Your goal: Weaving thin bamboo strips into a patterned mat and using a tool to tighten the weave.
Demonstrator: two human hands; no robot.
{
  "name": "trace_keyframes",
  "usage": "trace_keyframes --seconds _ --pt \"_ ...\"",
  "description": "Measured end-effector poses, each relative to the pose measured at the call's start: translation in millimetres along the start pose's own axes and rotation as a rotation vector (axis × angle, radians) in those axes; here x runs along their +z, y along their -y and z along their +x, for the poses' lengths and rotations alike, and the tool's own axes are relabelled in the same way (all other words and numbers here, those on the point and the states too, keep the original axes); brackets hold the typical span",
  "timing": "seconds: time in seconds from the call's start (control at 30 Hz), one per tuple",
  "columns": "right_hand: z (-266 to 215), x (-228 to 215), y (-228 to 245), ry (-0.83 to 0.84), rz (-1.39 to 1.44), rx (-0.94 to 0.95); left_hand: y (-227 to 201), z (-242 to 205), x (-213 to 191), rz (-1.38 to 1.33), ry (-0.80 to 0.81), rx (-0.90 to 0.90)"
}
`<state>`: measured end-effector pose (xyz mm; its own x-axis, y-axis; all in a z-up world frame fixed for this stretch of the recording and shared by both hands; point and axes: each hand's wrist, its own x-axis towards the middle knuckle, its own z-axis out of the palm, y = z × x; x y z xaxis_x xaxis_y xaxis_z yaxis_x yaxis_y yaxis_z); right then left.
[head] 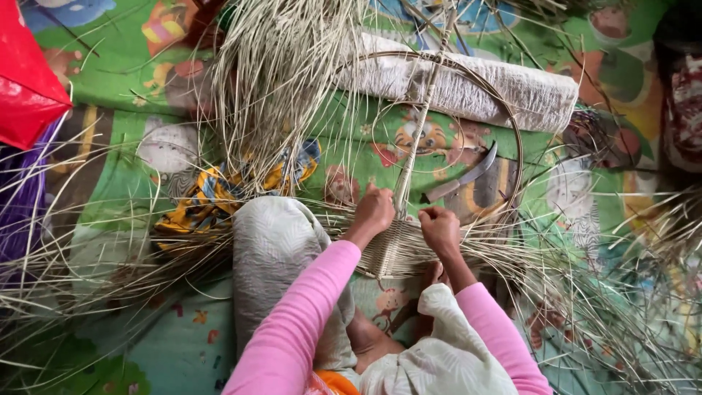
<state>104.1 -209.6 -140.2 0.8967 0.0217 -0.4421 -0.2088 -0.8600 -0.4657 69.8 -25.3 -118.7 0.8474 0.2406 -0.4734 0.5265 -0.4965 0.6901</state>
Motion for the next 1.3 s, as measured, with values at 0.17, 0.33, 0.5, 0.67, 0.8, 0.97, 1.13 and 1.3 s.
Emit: trace_keyframes --seconds 0.17,0.33,0.5,0.67,0.8,0.97,1.13,1.3 --pt "0.2 -6.0 4.6 -0.002 -0.032 0.056 11.6 13.8 13.6 -0.068 -0.084 0.007" --pt "4.2 -1.8 5.9 -0.016 -0.05 0.066 -0.7 -0.2 7.1 -0.072 -0.102 0.021" --pt "10.0 4.4 5.7 0.061 0.025 0.041 16.6 21.0 30.4 -0.128 -0.061 -0.023" --pt "12.6 9.2 12.6 0.126 -0.016 0.062 38.9 45.4 52.0 -0.197 -0.071 -0.072" --pt "13.2 4.4 21.8 0.146 0.004 0.006 12.9 26.0 25.7 -0.23 -0.07 -0.119" --pt "8.2 -2.4 31.9 0.144 -0.018 0.006 20.6 41.2 38.0 -0.183 -0.032 -0.185" --pt "5.4 -8.7 40.2 0.139 -0.059 0.005 9.2 35.6 25.3 -0.133 -0.015 -0.218" --pt "5.3 -8.4 41.1 0.127 -0.055 0.008 16.5 46.9 35.2 -0.171 0.012 -0.231"
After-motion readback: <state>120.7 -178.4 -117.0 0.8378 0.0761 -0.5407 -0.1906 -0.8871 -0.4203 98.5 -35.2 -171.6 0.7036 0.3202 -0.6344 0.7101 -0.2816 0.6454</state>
